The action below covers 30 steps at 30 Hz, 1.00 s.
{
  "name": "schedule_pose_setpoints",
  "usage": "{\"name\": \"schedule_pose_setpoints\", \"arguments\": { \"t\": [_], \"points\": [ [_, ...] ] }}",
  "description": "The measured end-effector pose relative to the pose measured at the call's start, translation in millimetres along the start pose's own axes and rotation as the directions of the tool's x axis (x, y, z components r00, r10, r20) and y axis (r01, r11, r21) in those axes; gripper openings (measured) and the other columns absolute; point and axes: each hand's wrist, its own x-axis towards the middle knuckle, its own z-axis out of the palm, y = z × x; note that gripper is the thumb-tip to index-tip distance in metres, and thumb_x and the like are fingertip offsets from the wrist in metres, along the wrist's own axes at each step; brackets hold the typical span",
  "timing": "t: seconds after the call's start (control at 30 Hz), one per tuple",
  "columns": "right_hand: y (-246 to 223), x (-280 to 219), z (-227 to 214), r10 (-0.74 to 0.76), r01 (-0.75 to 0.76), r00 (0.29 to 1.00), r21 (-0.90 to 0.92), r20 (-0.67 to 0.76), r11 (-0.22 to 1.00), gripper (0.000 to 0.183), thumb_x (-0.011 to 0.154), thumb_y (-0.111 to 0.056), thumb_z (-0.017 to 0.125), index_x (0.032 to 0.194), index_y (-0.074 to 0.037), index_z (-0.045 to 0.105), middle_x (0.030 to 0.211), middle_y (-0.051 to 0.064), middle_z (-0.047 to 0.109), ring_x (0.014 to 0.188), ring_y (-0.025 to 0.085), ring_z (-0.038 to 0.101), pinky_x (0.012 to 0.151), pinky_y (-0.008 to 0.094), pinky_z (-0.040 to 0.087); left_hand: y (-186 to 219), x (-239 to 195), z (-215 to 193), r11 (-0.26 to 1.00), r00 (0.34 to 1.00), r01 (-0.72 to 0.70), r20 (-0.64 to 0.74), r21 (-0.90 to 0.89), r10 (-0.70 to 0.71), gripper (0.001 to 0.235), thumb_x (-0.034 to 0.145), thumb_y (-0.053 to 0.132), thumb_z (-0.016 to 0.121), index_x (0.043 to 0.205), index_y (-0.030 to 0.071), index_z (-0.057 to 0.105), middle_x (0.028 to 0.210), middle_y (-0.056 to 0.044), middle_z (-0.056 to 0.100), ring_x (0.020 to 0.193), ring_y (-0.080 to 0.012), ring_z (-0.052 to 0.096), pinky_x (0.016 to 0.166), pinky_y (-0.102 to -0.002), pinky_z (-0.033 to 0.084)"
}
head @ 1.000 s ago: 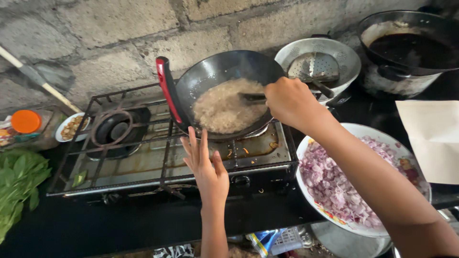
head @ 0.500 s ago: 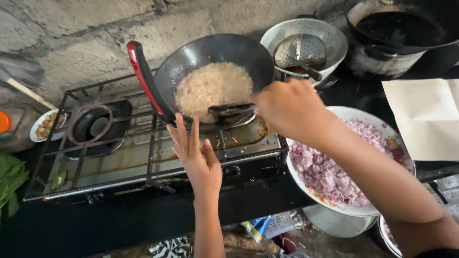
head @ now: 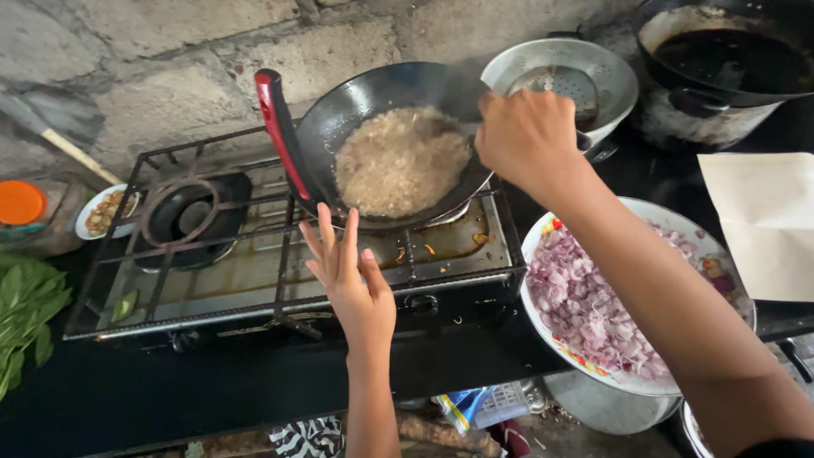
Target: The person fries chopped onions in a wok on a gas stove, stirring them with tongs.
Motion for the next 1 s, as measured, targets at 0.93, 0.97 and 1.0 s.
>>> {"name": "schedule_pose_setpoints", "arguments": {
  "t": [0.93, 0.97, 1.0],
  "points": [
    [-26.9, -39.2, -101.6, -0.184, 0.145, 0.957, 0.179, 0.226, 0.973, 0.026, 0.085, -0.041, 0.074, 0.096, -0.019, 0.082, 0.074, 0.014, 0.075, 0.073, 0.039, 0.073, 0.07, 0.051, 0.057, -4.5, -0.9, -0.1, 0.999, 0.999, 0.036, 0.034, 0.001, -0.036, 0.053, 0.101, 0.0, 0.05, 0.151, 0.018, 0.052, 0.17, -0.011, 0.031, 0.16, -0.0481, 0.013, 0.119, -0.077, 0.01],
    [-34.3, -41.3, -97.2, -0.186, 0.146, 0.951, 0.17, 0.248, 0.975, 0.028, 0.086, -0.042, 0.073, 0.092, -0.015, 0.08, 0.074, 0.015, 0.074, 0.073, 0.039, 0.074, 0.07, 0.05, 0.057, -4.5, 0.0, 0.2, 0.999, 0.999, 0.032, 0.029, 0.005, -0.032, 0.053, 0.101, 0.0, 0.05, 0.151, 0.018, 0.052, 0.17, -0.011, 0.031, 0.16, -0.0484, 0.013, 0.119, -0.077, 0.01],
    [-43.2, -42.2, -88.8, -0.187, 0.147, 0.944, 0.16, 0.271, 0.976, 0.032, 0.087, -0.043, 0.073, 0.088, -0.012, 0.078, 0.074, 0.017, 0.074, 0.074, 0.039, 0.074, 0.07, 0.049, 0.058, -4.2, 0.5, 0.2, 1.0, 0.999, 0.029, 0.024, 0.01, -0.029, 0.053, 0.101, 0.0, 0.051, 0.151, 0.018, 0.052, 0.17, -0.012, 0.031, 0.159, -0.0487, 0.013, 0.118, -0.077, 0.01]
  ]
}}
